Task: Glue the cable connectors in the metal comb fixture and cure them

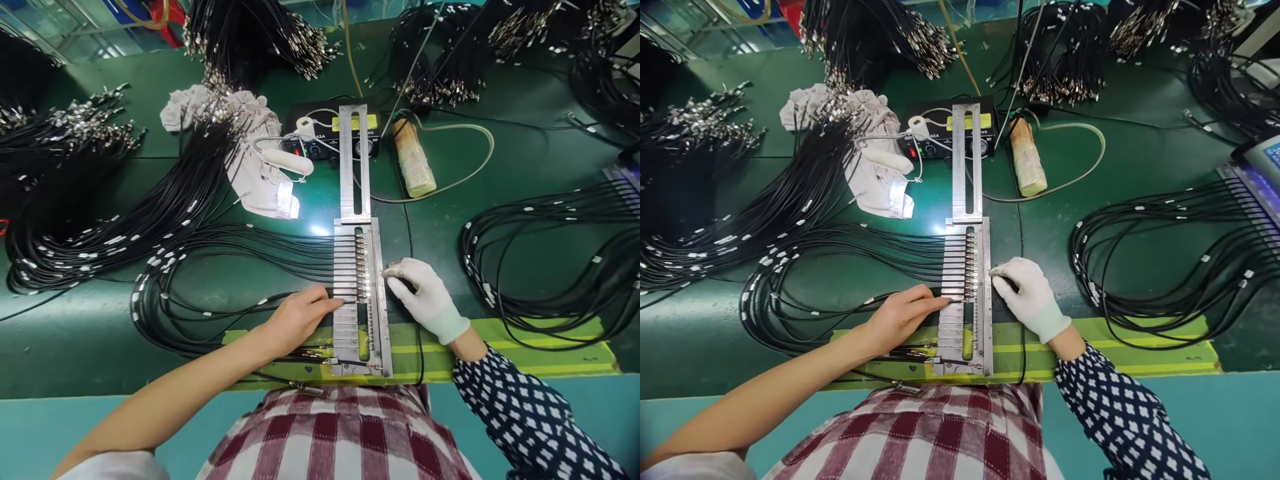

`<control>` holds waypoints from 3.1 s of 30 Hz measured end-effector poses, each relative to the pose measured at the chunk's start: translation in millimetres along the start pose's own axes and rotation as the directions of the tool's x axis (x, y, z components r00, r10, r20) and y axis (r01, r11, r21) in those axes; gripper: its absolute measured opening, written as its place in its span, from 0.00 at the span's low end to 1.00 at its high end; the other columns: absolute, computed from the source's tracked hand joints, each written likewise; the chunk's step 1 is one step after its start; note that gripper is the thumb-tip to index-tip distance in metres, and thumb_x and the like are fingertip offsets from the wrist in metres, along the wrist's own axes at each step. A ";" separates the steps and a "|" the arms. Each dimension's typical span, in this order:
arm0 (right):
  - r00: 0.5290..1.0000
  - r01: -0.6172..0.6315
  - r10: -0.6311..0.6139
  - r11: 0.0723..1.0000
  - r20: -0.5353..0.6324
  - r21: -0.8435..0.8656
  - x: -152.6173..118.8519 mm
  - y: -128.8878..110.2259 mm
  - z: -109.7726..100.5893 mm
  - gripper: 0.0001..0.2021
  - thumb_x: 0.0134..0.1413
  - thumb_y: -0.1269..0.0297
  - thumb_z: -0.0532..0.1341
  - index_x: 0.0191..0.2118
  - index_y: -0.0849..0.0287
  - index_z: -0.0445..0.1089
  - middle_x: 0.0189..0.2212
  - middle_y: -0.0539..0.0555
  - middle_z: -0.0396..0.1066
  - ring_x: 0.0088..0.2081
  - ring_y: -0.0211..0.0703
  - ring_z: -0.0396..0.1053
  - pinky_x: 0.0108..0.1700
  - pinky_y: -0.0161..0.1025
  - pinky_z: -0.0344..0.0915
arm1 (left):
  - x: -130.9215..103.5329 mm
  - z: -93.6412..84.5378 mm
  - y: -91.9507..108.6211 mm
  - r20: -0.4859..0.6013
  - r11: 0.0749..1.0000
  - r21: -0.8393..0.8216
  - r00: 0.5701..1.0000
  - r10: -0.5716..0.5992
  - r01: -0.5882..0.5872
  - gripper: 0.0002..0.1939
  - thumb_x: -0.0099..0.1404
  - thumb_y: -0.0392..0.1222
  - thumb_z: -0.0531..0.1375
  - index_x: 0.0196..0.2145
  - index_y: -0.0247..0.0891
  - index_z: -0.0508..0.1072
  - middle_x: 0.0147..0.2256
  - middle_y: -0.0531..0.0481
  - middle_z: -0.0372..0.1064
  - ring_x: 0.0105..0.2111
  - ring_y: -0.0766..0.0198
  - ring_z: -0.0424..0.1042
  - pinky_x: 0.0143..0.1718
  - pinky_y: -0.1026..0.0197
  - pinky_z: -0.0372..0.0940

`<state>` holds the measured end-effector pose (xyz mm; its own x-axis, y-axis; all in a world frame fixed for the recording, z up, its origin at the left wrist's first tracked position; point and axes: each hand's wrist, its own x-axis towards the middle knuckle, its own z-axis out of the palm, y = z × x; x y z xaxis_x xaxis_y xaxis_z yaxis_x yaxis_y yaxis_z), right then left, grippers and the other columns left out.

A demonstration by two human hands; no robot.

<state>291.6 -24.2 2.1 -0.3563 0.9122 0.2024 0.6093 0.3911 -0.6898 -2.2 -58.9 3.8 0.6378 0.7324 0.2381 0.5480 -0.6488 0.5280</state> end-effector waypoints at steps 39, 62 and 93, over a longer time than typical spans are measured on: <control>1.000 0.009 -0.010 0.876 0.000 -0.483 25.9 -22.1 29.8 0.21 0.64 0.67 0.49 0.60 0.59 0.64 0.39 0.59 0.66 0.45 0.55 0.61 0.47 0.48 0.55 | 28.9 28.6 11.5 0.157 0.853 0.493 0.981 0.109 -0.174 0.18 0.69 0.31 0.53 0.55 0.36 0.66 0.36 0.47 0.67 0.35 0.58 0.67 0.38 0.56 0.57; 0.998 0.055 -0.057 0.965 -0.003 -0.257 22.9 12.9 23.8 0.23 0.66 0.49 0.52 0.57 0.59 0.65 0.46 0.59 0.73 0.49 0.56 0.68 0.53 0.51 0.61 | -59.3 -43.4 16.8 0.275 0.878 -0.124 0.867 -0.417 0.462 0.02 0.65 0.34 0.61 0.34 0.38 0.72 0.33 0.51 0.69 0.35 0.64 0.70 0.36 0.64 0.66; 1.000 -0.031 0.030 0.970 -0.004 -0.242 23.0 -0.5 20.4 0.19 0.65 0.54 0.54 0.55 0.58 0.67 0.43 0.58 0.73 0.47 0.54 0.68 0.52 0.49 0.59 | 12.1 -8.1 -10.1 -0.034 0.934 0.350 0.995 0.097 -0.079 0.15 0.74 0.33 0.48 0.47 0.37 0.74 0.32 0.49 0.67 0.31 0.64 0.66 0.32 0.64 0.61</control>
<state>268.7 -6.0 -7.0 -0.3345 0.9242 0.1845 0.7729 0.3810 -0.5074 -4.4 -41.9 7.9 0.6689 0.6730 0.3156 0.6507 -0.7354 0.1891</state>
